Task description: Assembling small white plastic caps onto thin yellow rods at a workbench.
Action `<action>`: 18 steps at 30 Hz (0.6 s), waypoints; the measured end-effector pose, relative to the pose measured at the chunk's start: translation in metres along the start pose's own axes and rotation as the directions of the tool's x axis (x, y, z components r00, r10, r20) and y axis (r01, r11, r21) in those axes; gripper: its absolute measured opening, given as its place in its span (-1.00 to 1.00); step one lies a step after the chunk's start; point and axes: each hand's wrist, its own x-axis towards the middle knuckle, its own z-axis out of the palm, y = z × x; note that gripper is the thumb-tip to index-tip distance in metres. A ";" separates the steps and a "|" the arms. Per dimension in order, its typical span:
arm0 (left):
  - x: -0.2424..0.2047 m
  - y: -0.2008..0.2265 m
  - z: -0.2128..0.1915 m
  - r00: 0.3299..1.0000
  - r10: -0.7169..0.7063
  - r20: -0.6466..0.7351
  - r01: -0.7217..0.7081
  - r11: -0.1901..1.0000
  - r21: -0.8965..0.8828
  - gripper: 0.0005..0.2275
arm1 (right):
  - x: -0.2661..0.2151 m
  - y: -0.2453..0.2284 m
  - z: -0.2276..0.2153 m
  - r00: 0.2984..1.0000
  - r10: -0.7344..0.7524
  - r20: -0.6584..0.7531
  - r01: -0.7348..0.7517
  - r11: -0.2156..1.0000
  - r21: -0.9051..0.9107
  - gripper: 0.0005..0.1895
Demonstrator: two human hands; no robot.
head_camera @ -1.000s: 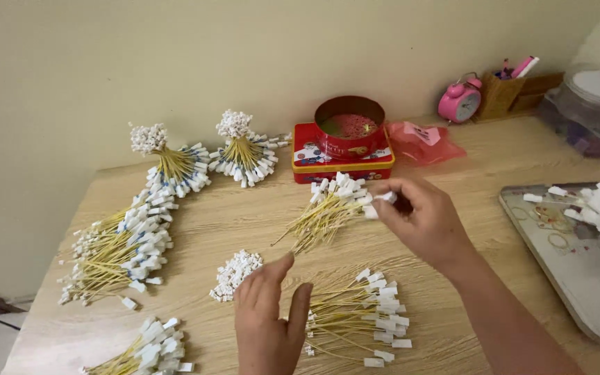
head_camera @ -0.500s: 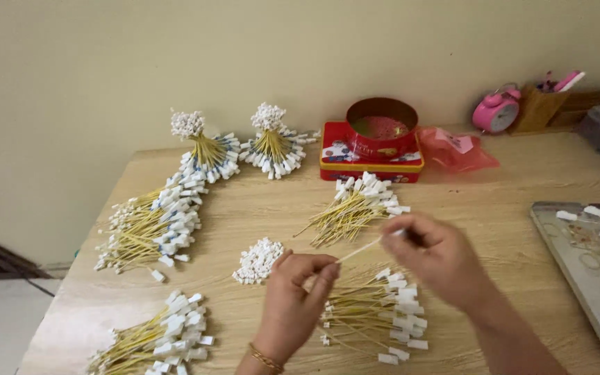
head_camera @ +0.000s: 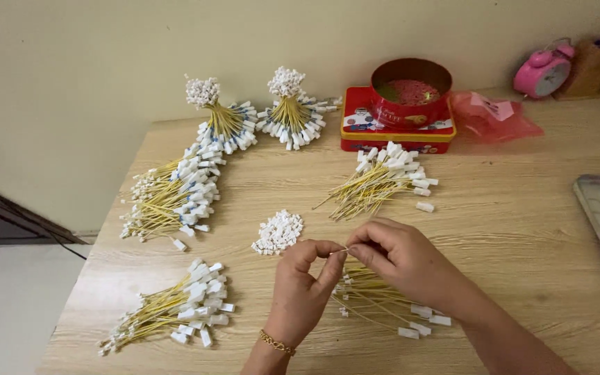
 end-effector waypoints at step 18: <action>-0.011 -0.026 0.009 0.950 -0.295 0.104 0.310 0.850 -0.425 -0.88 | -0.003 0.008 0.010 0.963 0.250 0.096 -0.263 0.953 0.154 -0.77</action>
